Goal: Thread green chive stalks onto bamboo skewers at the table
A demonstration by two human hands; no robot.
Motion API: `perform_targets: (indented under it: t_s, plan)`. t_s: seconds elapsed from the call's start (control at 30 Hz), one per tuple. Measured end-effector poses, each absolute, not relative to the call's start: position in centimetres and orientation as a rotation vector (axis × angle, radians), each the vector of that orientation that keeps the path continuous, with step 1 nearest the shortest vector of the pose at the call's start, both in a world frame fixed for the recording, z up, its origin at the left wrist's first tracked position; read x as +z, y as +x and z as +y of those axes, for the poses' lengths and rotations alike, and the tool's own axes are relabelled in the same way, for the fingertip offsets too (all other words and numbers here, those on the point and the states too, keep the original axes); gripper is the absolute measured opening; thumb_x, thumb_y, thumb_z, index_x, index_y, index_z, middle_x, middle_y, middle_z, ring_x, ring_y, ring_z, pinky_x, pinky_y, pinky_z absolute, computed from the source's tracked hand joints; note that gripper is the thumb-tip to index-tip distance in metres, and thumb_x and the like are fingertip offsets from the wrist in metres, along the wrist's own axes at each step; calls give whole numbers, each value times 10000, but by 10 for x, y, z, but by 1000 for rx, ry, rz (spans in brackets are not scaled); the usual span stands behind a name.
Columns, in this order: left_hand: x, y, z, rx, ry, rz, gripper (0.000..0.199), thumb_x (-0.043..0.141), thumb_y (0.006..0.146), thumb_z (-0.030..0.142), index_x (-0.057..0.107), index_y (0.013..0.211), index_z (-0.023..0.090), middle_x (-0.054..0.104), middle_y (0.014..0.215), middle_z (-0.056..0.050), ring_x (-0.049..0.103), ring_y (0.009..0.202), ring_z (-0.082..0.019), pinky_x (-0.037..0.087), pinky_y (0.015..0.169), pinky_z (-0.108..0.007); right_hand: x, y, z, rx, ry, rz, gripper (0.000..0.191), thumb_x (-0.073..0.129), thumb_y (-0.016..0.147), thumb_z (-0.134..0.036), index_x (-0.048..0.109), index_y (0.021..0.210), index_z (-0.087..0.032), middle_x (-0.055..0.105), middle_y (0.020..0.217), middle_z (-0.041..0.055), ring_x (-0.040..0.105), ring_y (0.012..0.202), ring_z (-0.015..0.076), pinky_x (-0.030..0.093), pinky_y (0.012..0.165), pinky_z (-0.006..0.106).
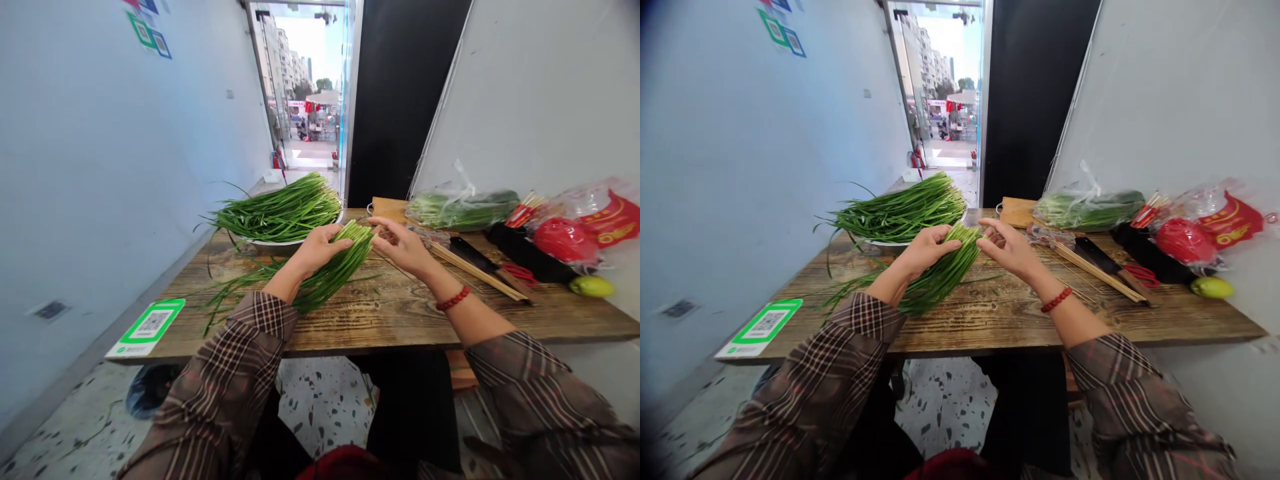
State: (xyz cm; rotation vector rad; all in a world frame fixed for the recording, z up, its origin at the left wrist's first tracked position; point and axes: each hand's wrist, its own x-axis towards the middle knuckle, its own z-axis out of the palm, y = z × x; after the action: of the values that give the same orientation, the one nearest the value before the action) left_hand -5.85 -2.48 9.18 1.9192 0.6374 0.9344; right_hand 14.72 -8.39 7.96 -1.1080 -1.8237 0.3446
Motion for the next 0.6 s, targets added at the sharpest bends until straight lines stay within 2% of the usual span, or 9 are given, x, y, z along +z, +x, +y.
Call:
perform_targets:
  t_s: [0.07, 0.13, 0.23, 0.43, 0.6]
  plan:
    - [103, -56, -32, 934, 1950, 655, 271, 649, 763, 387, 625, 796, 119, 591, 739, 4, 520, 706, -129, 406, 678, -241, 96, 137, -81, 175, -1061, -1881, 396, 579, 851, -408, 590, 1185, -195, 656, 1049, 71, 609, 851, 188, 479, 776, 320]
    - [112, -53, -38, 951, 1992, 677, 285, 648, 760, 404, 606, 751, 122, 555, 691, 17, 489, 667, -116, 382, 652, -235, 107, 126, -78, 47, -1024, -1869, 308, 578, 854, -405, 634, 1065, -188, 675, 1022, 70, 610, 918, 211, 462, 834, 331]
    - [116, -51, -43, 987, 2038, 688, 272, 650, 752, 388, 604, 752, 120, 541, 679, 22, 474, 659, -110, 368, 645, -232, 114, 116, -76, -24, -1046, -1867, 241, 542, 885, -394, 663, 918, -188, 695, 894, 50, 621, 819, 197, 457, 769, 305]
    - [114, -46, -43, 1050, 2059, 705, 261, 675, 733, 352, 627, 827, 113, 603, 758, -3, 519, 736, -132, 401, 701, -244, 124, 119, -77, -138, -1136, -1951, 226, 527, 895, -363, 655, 951, -186, 688, 831, 47, 599, 724, 184, 414, 688, 283]
    - [116, -43, -42, 1044, 2070, 710, 252, 693, 721, 350, 632, 787, 115, 611, 737, -7, 546, 747, -150, 429, 707, -262, 127, 119, -78, -250, -1170, -1936, 285, 439, 942, -367, 612, 792, -197, 609, 674, 27, 542, 621, 165, 346, 604, 276]
